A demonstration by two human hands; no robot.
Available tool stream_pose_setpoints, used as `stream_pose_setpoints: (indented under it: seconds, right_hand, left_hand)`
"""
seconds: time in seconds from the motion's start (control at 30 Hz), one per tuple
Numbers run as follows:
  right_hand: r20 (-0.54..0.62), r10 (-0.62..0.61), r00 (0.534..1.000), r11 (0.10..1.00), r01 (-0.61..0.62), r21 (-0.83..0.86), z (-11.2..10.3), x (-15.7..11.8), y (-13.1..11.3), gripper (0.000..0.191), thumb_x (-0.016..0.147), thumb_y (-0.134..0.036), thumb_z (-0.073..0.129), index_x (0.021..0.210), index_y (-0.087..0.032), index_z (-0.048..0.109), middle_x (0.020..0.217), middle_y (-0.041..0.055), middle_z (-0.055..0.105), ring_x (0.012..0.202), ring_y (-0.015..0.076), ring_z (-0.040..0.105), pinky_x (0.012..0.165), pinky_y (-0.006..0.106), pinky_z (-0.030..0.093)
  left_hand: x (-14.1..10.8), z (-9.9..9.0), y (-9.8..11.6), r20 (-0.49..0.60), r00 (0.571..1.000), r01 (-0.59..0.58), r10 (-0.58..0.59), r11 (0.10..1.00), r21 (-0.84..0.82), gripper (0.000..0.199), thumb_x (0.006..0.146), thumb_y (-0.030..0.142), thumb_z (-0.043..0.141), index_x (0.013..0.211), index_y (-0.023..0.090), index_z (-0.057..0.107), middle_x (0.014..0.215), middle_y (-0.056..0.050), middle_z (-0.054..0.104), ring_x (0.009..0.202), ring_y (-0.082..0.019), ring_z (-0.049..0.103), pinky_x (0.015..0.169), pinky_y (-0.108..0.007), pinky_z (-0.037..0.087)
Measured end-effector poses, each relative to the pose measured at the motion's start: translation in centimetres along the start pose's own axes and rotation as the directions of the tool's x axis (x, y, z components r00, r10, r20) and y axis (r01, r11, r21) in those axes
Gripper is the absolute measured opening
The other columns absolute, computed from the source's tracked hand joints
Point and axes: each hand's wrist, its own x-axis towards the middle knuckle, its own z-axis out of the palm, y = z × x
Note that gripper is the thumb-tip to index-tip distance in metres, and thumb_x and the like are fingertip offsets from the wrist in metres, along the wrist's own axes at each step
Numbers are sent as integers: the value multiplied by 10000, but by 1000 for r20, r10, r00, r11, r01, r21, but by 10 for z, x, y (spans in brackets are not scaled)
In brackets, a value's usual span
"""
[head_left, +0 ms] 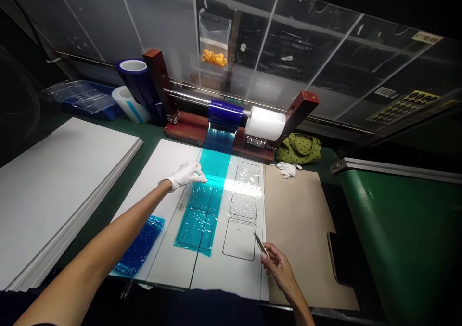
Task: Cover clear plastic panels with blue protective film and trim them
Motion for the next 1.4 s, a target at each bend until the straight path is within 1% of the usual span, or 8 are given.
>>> stream_pose_setpoints:
  seconds: [0.23, 0.5, 0.6, 0.7, 0.83, 0.93, 1.2, 1.4]
  right_hand:
    - [21, -6, 1000, 1000, 7, -15, -2, 10, -8, 496, 694, -580, 664, 1001, -194, 619, 619, -25, 502, 556, 126, 493, 499, 232, 412]
    - [4, -182, 983, 955, 178, -237, -20, 19, -36, 384, 833, -532, 532, 987, -197, 643, 747, 30, 579, 669, 169, 551, 593, 270, 458]
    - [-41, -402, 915, 800, 329, -502, -23, 35, -63, 300, 901, -423, 463, 963, -198, 651, 910, 75, 625, 815, 197, 584, 683, 278, 451]
    - [-18, -543, 839, 550, 340, -763, -18, 64, -94, 272, 938, -293, 403, 1024, -204, 645, 951, 74, 648, 823, 186, 594, 653, 262, 399]
    - [154, -533, 832, 221, 312, -924, 1, 110, -126, 261, 945, -215, 403, 966, -232, 663, 899, 36, 654, 773, 147, 575, 538, 250, 264]
    - [270, -451, 850, 47, 325, -944, 18, 138, -136, 258, 952, -209, 400, 948, -241, 655, 880, 26, 639, 769, 139, 553, 515, 262, 198]
    - [427, -362, 829, -46, 442, -896, 50, 172, -137, 302, 961, -175, 337, 882, -220, 624, 867, 18, 617, 737, 141, 510, 500, 279, 142]
    - [410, -320, 854, -50, 417, -907, 34, 168, -138, 265, 915, -102, 371, 844, -211, 602, 874, 16, 614, 737, 141, 501, 502, 289, 130]
  left_hand:
    - [4, 11, -5, 119, 993, 15, -17, 1000, 13, 317, 744, 408, 627, 792, 99, 680, 886, -27, 636, 887, -158, 449, 758, -232, 358]
    - [-13, -3, 25, -86, 990, 125, -115, 984, 127, 487, 796, 551, 535, 1155, 234, 626, 1047, -52, 594, 1009, -240, 452, 858, -360, 370]
    - [-30, 13, 49, -174, 973, 185, -152, 964, 193, 468, 885, 521, 378, 1158, 229, 621, 983, -73, 617, 955, -244, 497, 837, -377, 373]
    - [-43, 53, 75, -109, 984, 165, -140, 949, 267, 388, 900, 401, 369, 1144, 251, 630, 862, -67, 642, 835, -223, 547, 762, -351, 392]
    - [-41, 107, 100, 57, 984, 138, -170, 920, 368, 386, 821, 186, 413, 1137, 213, 633, 735, -90, 664, 692, -229, 596, 661, -342, 403]
    - [-32, 126, 103, 117, 970, 146, -214, 895, 421, 499, 788, 103, 406, 1251, 219, 552, 756, -119, 686, 688, -252, 630, 627, -336, 414]
    - [-23, 138, 94, 192, 947, 139, -257, 869, 475, 586, 781, 66, 394, 1348, 203, 450, 789, -137, 698, 723, -289, 657, 608, -352, 424]
    - [-24, 138, 95, 172, 952, 146, -254, 869, 473, 540, 799, 99, 391, 1320, 203, 487, 751, -138, 688, 698, -287, 649, 575, -340, 396]
